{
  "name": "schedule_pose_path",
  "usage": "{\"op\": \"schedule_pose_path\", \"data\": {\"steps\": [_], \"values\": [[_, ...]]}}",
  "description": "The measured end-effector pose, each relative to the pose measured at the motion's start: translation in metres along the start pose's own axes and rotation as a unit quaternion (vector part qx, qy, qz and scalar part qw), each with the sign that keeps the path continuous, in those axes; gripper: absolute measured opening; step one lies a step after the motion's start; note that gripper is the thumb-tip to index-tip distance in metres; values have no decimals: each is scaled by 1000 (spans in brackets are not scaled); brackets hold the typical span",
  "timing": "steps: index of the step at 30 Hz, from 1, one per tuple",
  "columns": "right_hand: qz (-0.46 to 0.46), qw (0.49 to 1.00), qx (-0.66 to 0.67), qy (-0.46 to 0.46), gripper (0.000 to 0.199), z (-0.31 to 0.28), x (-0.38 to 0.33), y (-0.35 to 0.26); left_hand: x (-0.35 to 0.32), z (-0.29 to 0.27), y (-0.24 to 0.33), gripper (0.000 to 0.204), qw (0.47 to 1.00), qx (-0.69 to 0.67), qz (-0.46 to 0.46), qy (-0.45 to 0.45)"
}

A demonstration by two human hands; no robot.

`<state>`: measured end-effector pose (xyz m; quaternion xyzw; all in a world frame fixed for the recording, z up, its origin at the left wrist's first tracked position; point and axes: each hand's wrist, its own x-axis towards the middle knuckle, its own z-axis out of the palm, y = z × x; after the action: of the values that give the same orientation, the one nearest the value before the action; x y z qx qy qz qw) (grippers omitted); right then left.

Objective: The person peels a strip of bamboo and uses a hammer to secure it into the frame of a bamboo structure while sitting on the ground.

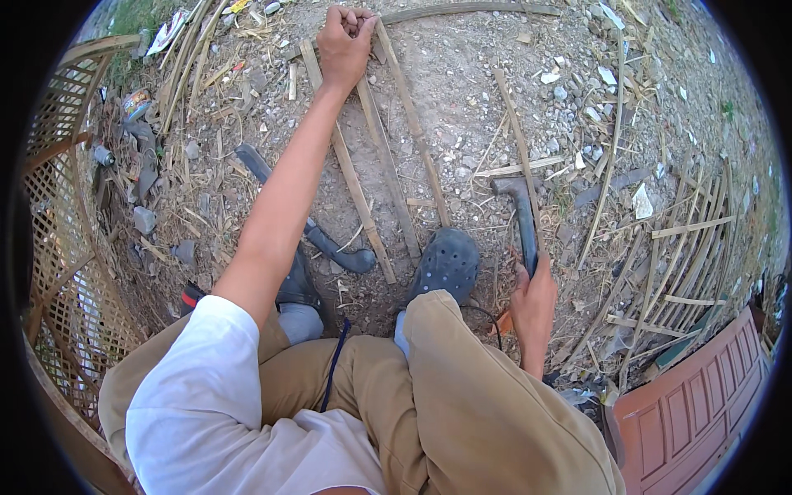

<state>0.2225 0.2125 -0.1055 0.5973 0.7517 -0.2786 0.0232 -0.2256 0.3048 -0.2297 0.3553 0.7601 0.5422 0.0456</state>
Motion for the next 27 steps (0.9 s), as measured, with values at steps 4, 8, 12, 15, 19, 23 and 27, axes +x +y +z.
{"op": "schedule_pose_path", "data": {"steps": [4, 8, 12, 15, 19, 23, 27], "values": [[86, 995, 21, -38, 29, -28, 7, -2, 0, 1, 3, 25, 1000, 4, -2, 9], [171, 901, 346, -198, 28, -28, 7, 9, 2, 2, 3, 25, 1000, 7, -16, 4], [250, 612, 674, -331, 33, -16, 18, -26, 1, 3, 2, 25, 1000, 24, -13, 2], [257, 436, 763, -401, 36, -2, 44, -40, 1, 6, 1, 26, 1000, -10, 10, 14], [180, 532, 705, -432, 35, 10, 90, -74, 1, 4, 4, 28, 1000, 21, -4, 1], [59, 844, 442, -298, 34, 18, 138, -118, 0, 2, 4, 30, 1000, 0, 5, 7], [-84, 948, 271, -141, 49, 37, 182, -142, 0, 1, -2, 31, 1000, 4, 17, 6]]}}
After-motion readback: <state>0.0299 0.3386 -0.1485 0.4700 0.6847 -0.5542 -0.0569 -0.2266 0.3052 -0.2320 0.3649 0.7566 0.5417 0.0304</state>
